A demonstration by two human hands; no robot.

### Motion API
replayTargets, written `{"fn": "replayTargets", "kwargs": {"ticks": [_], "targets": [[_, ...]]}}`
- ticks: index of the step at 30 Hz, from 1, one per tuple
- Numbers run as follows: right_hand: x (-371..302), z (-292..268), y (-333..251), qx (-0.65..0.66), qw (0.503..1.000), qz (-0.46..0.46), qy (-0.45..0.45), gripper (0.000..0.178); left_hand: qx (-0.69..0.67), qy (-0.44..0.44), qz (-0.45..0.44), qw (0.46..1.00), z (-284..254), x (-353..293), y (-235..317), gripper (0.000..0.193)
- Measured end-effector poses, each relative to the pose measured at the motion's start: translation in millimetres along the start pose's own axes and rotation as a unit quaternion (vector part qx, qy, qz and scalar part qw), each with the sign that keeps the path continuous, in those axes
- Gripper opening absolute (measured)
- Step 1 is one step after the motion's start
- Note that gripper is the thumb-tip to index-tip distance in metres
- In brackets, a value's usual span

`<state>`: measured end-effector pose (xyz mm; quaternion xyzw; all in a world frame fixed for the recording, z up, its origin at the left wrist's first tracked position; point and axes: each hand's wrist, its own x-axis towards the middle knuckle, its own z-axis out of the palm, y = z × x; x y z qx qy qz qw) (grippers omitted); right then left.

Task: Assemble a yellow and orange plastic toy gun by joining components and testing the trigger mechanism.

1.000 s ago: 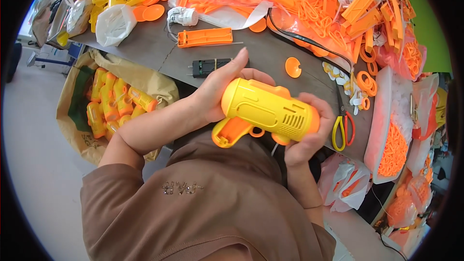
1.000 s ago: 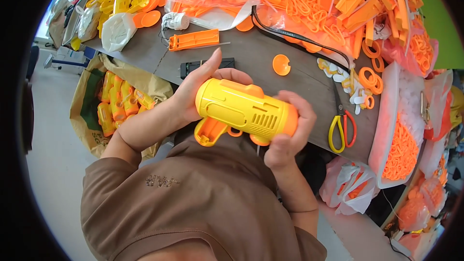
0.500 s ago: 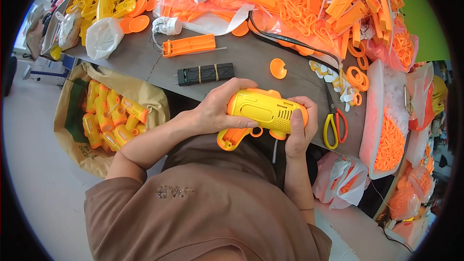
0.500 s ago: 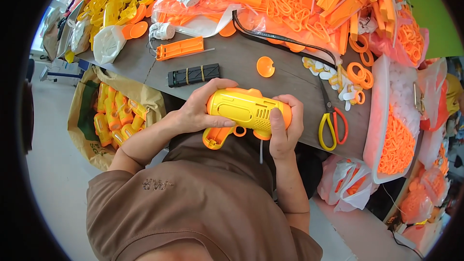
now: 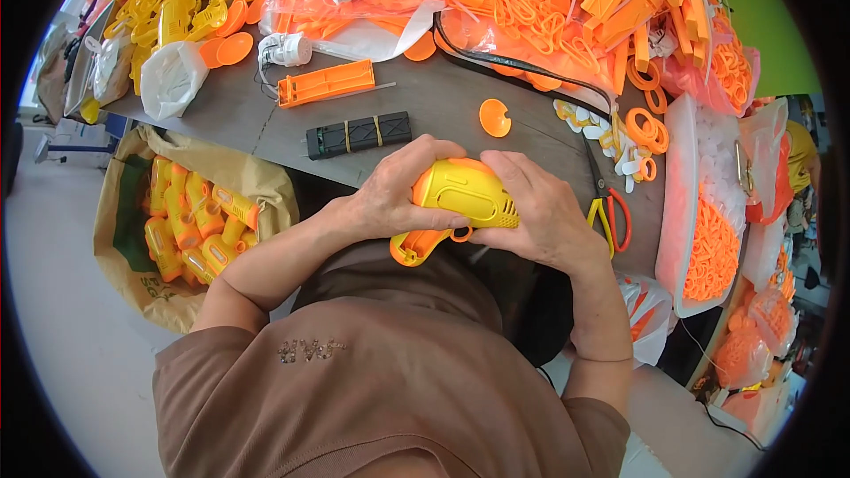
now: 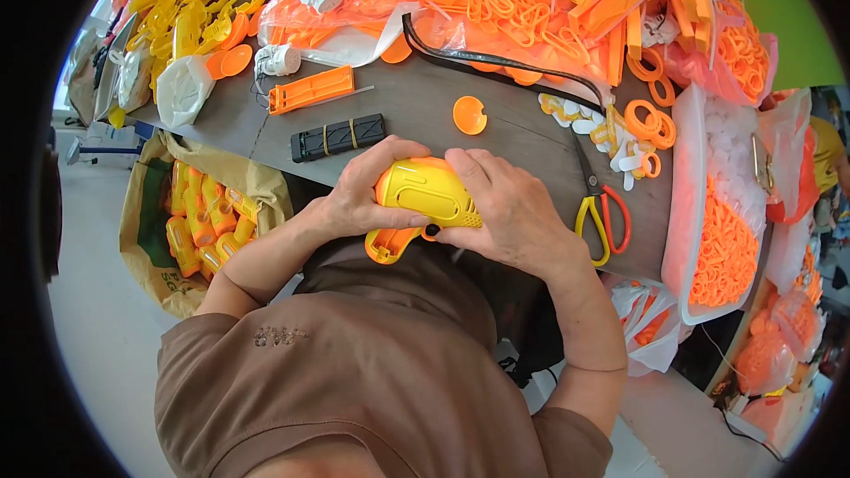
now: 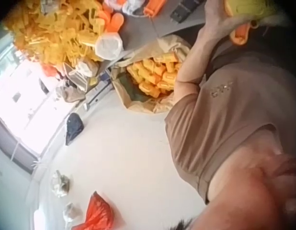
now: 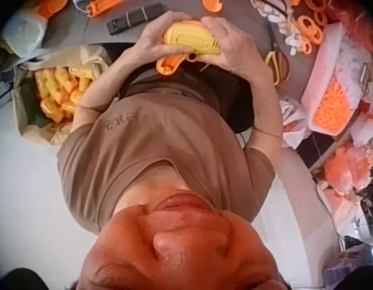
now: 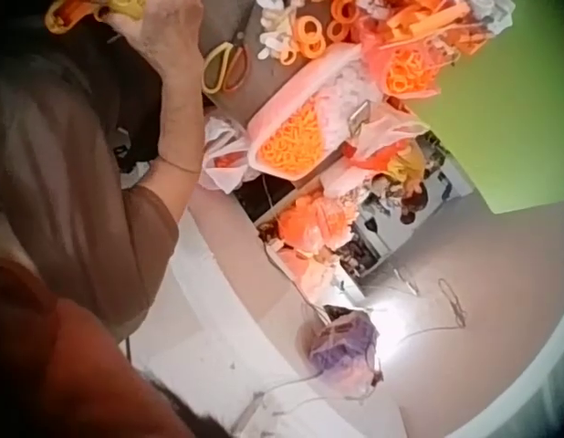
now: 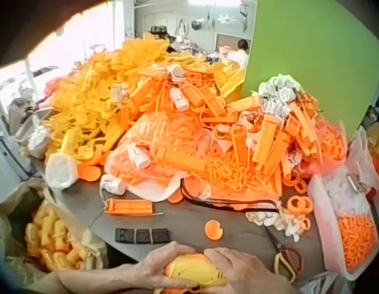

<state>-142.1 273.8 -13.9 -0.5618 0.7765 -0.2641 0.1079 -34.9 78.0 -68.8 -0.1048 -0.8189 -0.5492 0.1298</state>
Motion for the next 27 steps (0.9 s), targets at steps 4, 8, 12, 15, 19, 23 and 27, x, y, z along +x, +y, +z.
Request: {"fn": "replayTargets", "kwargs": {"ticks": [4,8,12,15,19,23,27], "targets": [[-1,4,6,-0.028,0.999,-0.038,-0.025,0.076,0.001,-0.002,-0.002,1.0,2,-2,0,0.065],[5,-1,5,-0.037,0.997,-0.05,-0.053,0.073,-0.013,0.011,0.0,1.0,4,-3,-2,0.061],[3,-5,6,-0.055,0.996,-0.052,-0.047,0.073,-0.016,0.027,0.009,0.999,7,-1,-1,0.061],[6,-13,10,-0.041,0.998,-0.033,-0.046,0.071,0.005,0.045,0.004,0.999,10,6,0,0.062],[15,-31,34,0.053,0.998,0.033,-0.021,0.053,0.038,0.077,-0.008,0.996,14,14,-7,0.061],[48,-61,78,0.029,0.967,0.121,0.223,0.018,0.054,0.103,0.008,0.993,18,12,-7,0.059],[73,-60,111,-0.19,0.957,0.147,0.164,0.017,0.009,0.117,-0.027,0.993,18,10,-13,0.059]]}}
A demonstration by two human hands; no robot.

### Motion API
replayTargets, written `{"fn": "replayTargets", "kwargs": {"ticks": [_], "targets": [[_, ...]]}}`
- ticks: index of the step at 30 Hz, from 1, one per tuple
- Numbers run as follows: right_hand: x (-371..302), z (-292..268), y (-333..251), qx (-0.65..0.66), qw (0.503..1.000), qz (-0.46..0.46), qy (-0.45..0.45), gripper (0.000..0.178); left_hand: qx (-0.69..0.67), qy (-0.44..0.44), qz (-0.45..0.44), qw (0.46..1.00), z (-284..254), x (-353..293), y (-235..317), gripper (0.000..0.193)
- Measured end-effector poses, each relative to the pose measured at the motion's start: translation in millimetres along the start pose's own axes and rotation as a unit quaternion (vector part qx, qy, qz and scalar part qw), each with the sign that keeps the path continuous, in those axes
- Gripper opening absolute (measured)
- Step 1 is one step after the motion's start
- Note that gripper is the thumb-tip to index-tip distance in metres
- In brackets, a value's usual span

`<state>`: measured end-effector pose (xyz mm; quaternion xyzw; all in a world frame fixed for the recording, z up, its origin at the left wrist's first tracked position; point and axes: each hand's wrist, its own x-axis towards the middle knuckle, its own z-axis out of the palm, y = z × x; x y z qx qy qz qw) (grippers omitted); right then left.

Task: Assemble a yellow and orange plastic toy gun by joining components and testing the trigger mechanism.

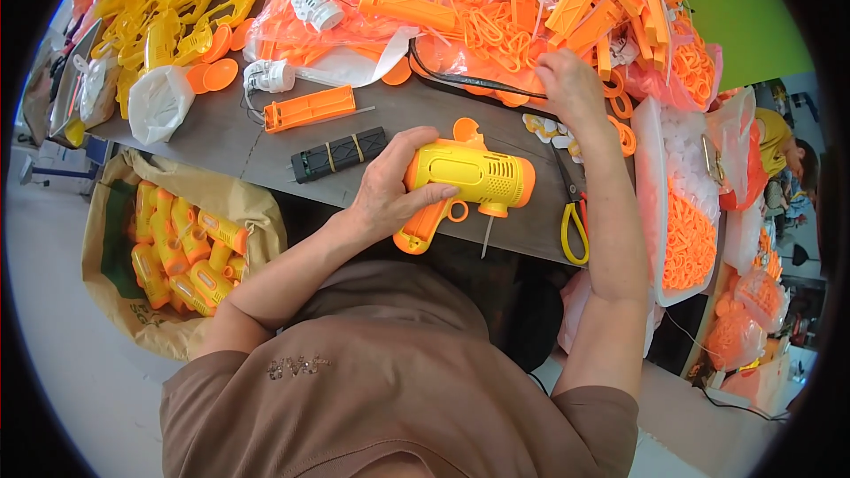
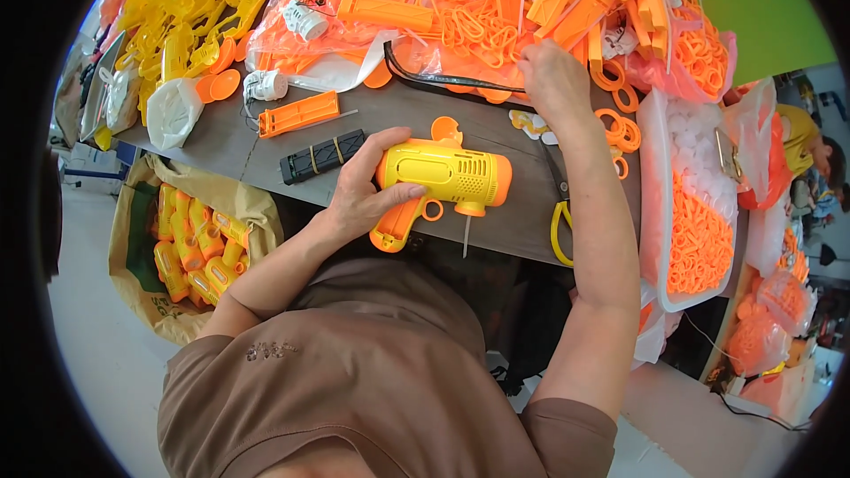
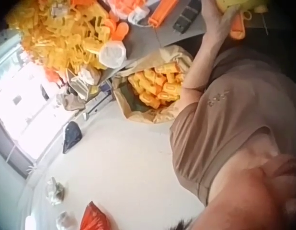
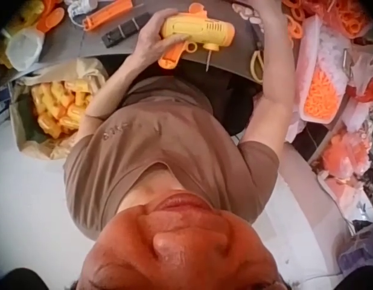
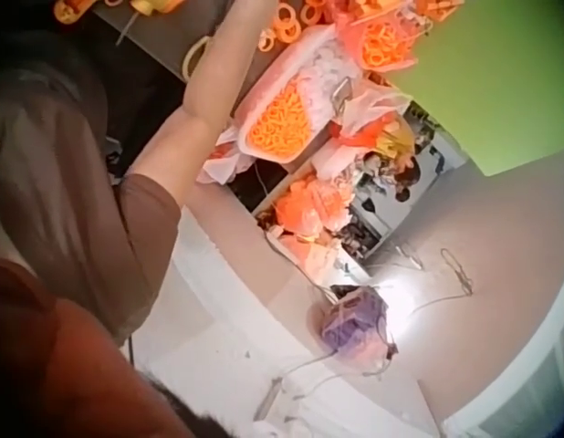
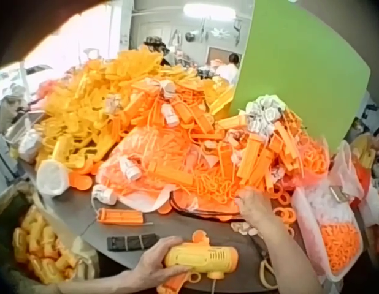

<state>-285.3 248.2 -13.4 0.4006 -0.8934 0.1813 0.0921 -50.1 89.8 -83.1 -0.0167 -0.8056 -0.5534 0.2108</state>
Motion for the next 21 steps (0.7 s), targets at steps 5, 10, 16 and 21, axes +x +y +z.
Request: {"fn": "replayTargets", "kwargs": {"ticks": [5,10,16,21], "targets": [[5,19,1,-0.055,0.998,-0.001,-0.016,0.015,-0.042,0.006,-0.027,0.999,-2,0,-1,0.058],[0,19,5,-0.047,0.995,-0.076,0.033,0.013,-0.047,-0.009,-0.016,0.999,-7,3,3,0.057],[-15,-13,-29,0.079,0.991,-0.061,0.093,0.007,-0.056,-0.02,-0.014,0.998,-7,3,1,0.059],[-56,-26,-90,0.212,0.966,-0.143,-0.046,0.011,-0.057,0.0,-0.008,0.998,-9,1,1,0.057]]}}
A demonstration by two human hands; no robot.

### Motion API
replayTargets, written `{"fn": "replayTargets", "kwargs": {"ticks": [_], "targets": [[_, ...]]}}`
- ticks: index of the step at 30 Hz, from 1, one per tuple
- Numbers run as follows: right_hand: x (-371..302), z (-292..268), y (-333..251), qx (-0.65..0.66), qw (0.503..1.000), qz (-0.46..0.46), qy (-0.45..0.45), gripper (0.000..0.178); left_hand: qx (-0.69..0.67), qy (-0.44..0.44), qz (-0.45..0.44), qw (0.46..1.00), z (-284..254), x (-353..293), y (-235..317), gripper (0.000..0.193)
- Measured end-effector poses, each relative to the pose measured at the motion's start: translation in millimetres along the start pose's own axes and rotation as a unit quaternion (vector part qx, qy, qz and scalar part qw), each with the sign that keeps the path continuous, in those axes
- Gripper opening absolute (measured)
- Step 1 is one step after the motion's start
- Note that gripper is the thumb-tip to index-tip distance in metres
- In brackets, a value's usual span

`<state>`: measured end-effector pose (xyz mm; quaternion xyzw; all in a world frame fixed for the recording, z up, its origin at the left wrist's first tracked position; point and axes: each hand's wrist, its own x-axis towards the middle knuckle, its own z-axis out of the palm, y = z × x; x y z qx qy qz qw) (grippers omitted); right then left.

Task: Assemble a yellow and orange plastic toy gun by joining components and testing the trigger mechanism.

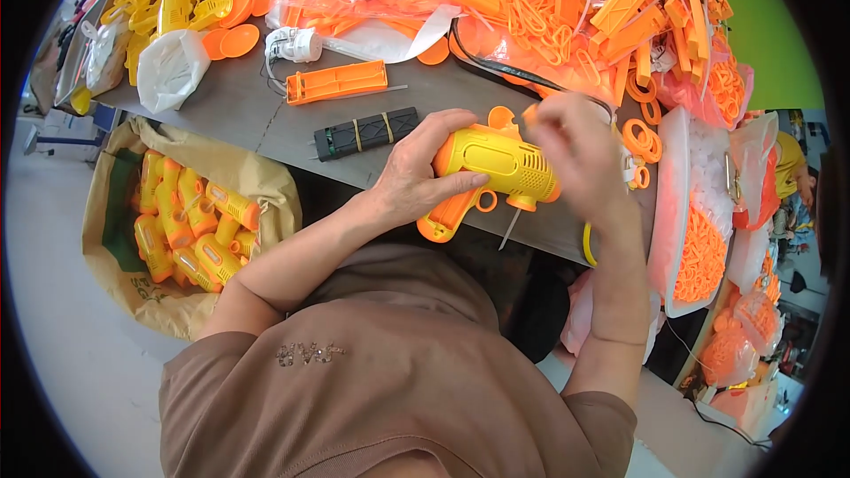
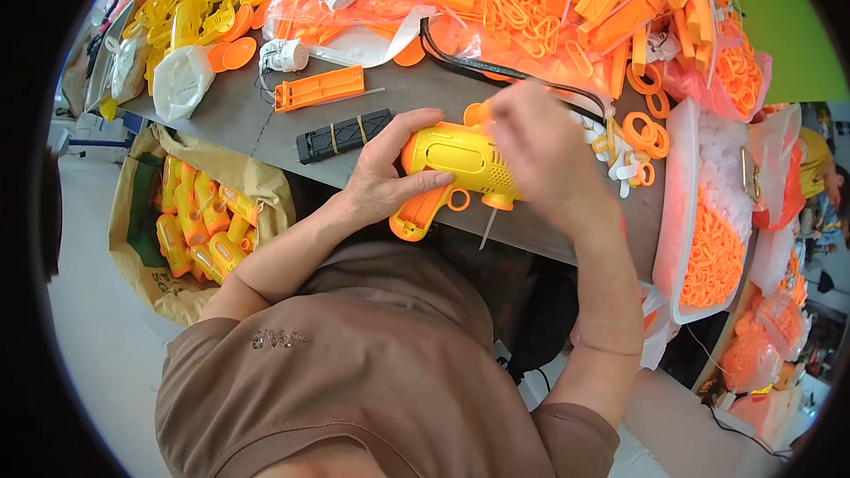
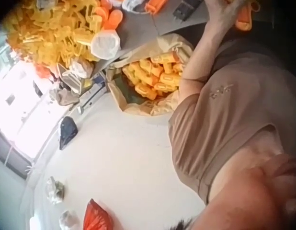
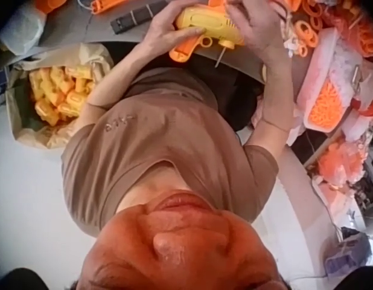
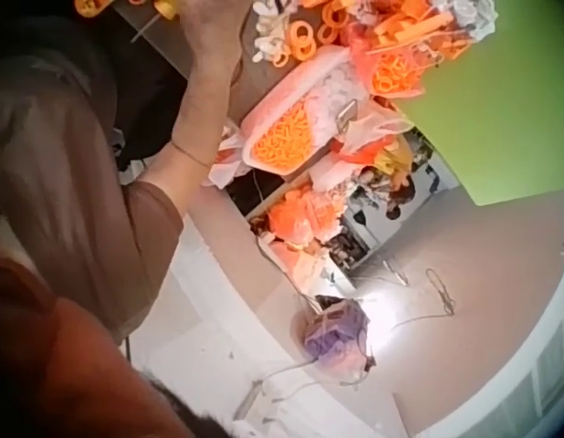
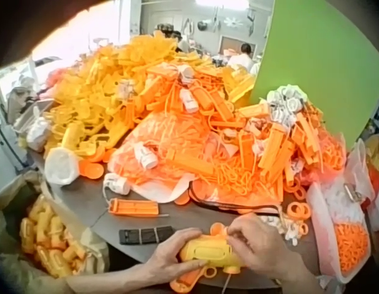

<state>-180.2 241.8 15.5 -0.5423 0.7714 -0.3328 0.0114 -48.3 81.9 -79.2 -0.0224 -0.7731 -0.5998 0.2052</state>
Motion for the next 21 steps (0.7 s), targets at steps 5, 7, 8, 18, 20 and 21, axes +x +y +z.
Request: {"fn": "replayTargets", "kwargs": {"ticks": [5,7,8,18,20,21], "targets": [[-15,32,-21,-0.044,0.993,-0.104,-0.01,0.024,0.022,0.006,0.028,0.999,1,3,1,0.057],[-16,35,-21,-0.069,0.989,-0.127,-0.015,0.027,0.016,0.009,0.021,1.0,1,3,1,0.058],[-17,37,-20,-0.078,0.988,-0.129,-0.017,0.029,0.016,0.011,0.02,1.0,2,3,0,0.058],[-15,47,-23,-0.079,0.991,-0.104,0.004,0.026,0.003,0.02,0.038,0.999,2,2,-2,0.056],[-15,48,-25,-0.073,0.993,-0.089,0.005,0.025,0.006,0.023,0.041,0.999,3,2,-2,0.056],[-14,49,-26,-0.067,0.995,-0.074,0.007,0.025,0.009,0.023,0.042,0.999,3,2,-3,0.056]]}}
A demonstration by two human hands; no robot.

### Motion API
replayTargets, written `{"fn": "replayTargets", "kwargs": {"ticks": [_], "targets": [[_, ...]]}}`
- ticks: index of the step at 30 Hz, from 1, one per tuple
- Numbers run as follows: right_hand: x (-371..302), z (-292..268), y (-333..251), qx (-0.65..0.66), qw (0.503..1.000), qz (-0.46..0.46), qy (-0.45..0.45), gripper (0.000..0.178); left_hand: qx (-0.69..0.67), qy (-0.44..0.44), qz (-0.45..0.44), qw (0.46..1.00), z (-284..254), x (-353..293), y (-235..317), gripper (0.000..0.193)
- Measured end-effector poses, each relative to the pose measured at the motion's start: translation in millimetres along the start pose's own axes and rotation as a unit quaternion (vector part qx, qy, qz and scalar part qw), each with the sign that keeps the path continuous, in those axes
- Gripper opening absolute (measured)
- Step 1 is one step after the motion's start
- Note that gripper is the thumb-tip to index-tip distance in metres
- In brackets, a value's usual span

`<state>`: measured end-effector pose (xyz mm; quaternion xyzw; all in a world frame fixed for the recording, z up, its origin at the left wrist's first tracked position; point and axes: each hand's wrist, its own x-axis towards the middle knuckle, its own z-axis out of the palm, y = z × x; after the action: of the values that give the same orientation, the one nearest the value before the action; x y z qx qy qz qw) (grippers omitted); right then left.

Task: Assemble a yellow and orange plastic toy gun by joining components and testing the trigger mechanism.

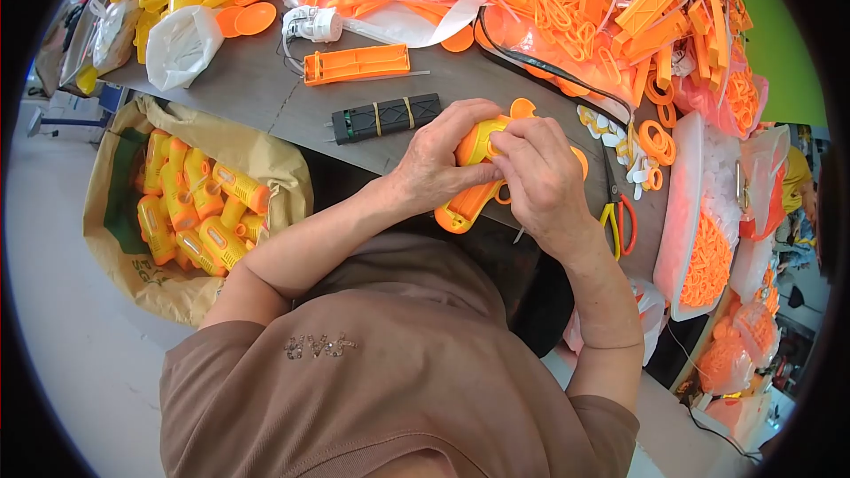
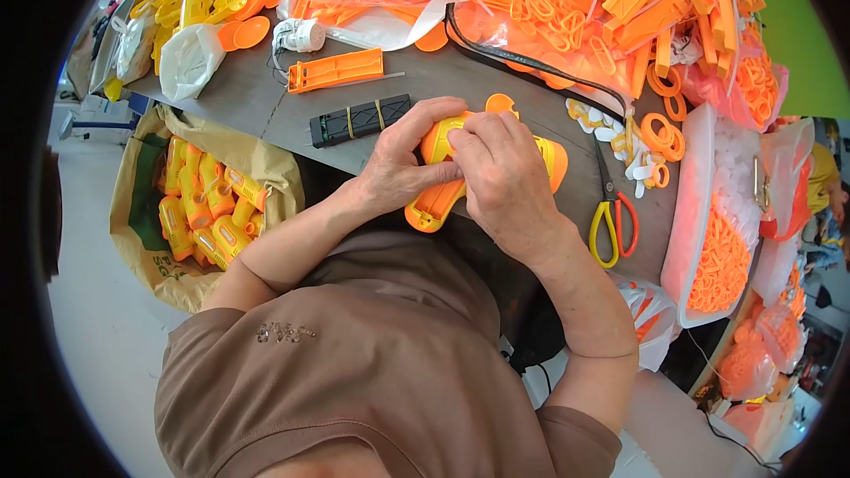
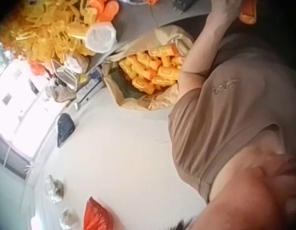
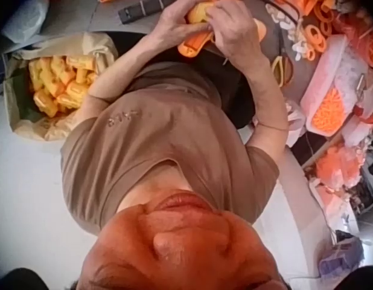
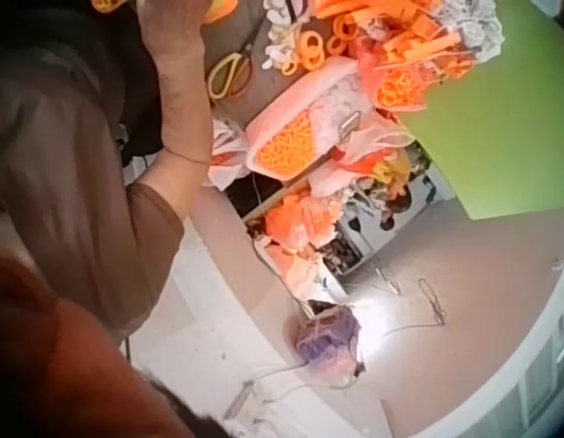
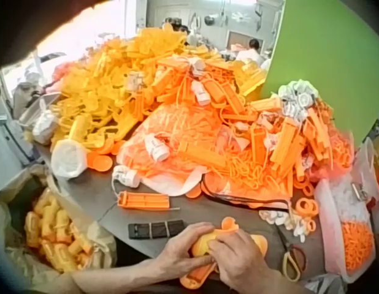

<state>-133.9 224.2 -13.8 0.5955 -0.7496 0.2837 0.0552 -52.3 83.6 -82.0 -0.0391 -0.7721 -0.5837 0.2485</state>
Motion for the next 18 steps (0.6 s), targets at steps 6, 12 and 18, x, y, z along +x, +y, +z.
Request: {"fn": "replayTargets", "kwargs": {"ticks": [6,12,18], "targets": [[1,1,-6,-0.035,0.999,0.005,-0.016,0.026,0.011,-0.002,-0.001,1.0,0,-1,0,0.057],[-8,6,-6,-0.009,0.998,0.034,0.044,0.036,-0.018,-0.028,-0.009,0.999,-5,-1,5,0.058],[-21,-4,-9,0.082,0.981,0.155,0.083,0.053,-0.029,-0.057,-0.047,0.997,-8,-2,4,0.05]]}}
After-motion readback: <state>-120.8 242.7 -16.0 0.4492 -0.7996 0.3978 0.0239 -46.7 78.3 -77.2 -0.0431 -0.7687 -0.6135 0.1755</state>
